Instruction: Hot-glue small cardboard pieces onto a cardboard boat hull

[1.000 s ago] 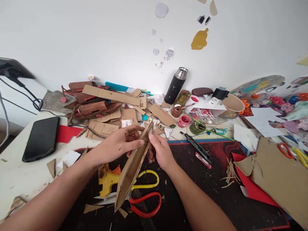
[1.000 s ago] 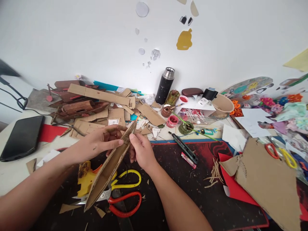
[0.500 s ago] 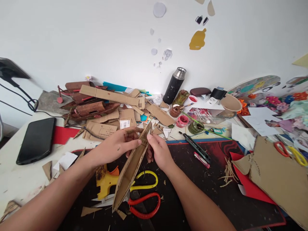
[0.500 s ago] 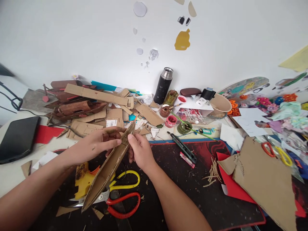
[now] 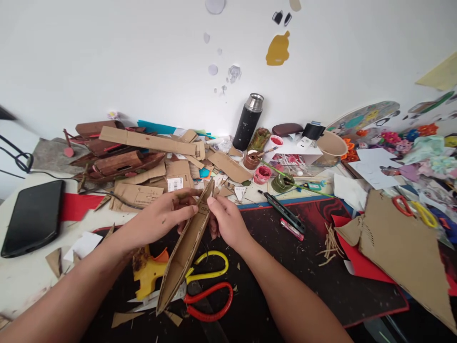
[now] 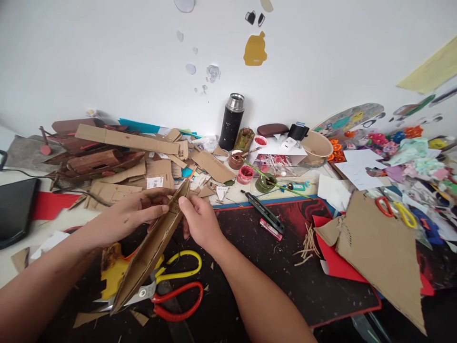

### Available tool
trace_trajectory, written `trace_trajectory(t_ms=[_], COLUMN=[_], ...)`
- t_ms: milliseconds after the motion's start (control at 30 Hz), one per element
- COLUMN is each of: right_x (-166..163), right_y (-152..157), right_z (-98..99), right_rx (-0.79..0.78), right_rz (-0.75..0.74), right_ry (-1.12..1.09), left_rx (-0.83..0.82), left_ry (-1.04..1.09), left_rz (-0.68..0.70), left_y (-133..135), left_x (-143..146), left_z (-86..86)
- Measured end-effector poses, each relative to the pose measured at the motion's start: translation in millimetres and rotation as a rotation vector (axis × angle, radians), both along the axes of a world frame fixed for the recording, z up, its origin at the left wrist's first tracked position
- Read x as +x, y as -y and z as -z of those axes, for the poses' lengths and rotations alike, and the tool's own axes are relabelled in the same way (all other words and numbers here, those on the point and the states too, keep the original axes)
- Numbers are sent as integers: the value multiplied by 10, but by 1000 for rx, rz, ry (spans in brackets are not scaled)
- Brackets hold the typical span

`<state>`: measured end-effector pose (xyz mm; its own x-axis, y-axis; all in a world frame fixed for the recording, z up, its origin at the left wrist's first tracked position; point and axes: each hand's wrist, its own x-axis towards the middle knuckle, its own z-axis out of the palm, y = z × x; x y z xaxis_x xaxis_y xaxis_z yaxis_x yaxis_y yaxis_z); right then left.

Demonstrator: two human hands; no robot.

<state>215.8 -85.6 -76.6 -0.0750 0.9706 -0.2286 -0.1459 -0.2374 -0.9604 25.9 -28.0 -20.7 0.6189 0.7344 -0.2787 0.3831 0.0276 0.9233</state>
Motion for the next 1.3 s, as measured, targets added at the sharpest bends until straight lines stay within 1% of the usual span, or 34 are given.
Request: trace_trajectory(t_ms=[267,500,633,800,867,933,1033,1133,1300], right_x=[5,10,1,-5,-2,-2,-6,-11,-1], right_y=[8,8,10,11,13,17,18,9,0], right_z=[-3,-14,-17,-28,-38,-47,-53,-49,-53], right_rx=[10,-5,-8,13,26,44,61,48,27], right_rz=[12,14,8,-19,-35,-49,-51,-35,-41], right_ry=[18,24,4,-27,-47,-77,-116,-130,-184], left_rx=[-24,-7,-11,80,119,123,64,-31,-299], left_ry=[7,28,9,-52,-47,-23,31,90,186], left_rz=[-5,-4,-3,-31,-61,-100,-133,-114,-47], left_y=[0,-2,-6,-25,-39,-55,-71,-61,8], left_x=[0,-12,-5,-5,-21,-45,-74,-67,6], left_z=[11,54,47,-2,-14,-22,-41,-73,-97])
